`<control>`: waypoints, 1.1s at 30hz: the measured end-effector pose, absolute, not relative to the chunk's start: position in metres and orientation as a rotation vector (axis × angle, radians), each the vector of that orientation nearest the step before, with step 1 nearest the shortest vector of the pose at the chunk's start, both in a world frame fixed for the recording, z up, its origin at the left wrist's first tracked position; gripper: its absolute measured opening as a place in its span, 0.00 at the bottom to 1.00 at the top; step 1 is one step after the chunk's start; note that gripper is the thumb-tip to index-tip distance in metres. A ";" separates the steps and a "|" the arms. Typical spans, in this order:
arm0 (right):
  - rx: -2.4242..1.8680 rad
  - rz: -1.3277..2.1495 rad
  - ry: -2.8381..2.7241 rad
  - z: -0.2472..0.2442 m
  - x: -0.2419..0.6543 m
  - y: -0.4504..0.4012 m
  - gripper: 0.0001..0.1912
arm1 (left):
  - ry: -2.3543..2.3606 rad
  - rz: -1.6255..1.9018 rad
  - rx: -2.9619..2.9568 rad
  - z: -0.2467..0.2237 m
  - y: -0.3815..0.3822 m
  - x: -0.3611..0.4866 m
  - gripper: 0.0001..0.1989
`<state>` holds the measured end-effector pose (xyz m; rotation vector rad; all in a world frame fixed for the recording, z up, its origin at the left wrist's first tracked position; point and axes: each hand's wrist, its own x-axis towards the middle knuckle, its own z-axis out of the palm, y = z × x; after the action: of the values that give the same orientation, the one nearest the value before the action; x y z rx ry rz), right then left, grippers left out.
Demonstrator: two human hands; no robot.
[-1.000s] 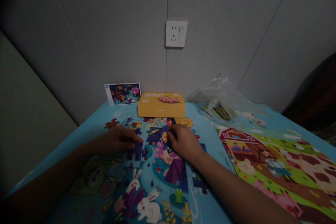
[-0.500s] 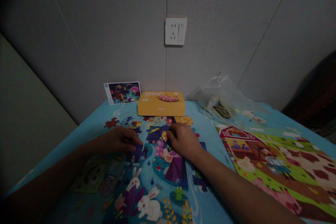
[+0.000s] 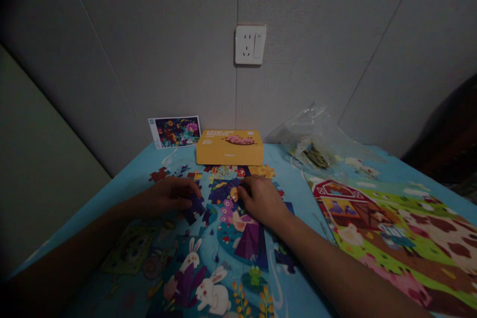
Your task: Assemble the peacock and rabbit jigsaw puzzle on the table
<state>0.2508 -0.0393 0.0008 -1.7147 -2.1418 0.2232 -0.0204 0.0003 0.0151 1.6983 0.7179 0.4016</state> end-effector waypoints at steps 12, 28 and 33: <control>-1.691 0.231 -2.160 0.000 0.250 -0.039 0.13 | 0.700 0.461 1.688 0.017 -0.001 -0.021 0.22; -1.705 0.234 -2.171 0.002 0.251 -0.040 0.14 | 0.980 0.651 1.717 0.005 0.004 -0.012 0.14; -1.719 0.222 -2.169 0.002 0.250 -0.040 0.14 | 0.966 0.667 1.546 0.005 0.003 -0.011 0.18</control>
<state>0.2500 -0.0398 0.0018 -1.7192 -2.1689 0.2225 -0.0115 0.0034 0.0051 1.5455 0.9662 0.6673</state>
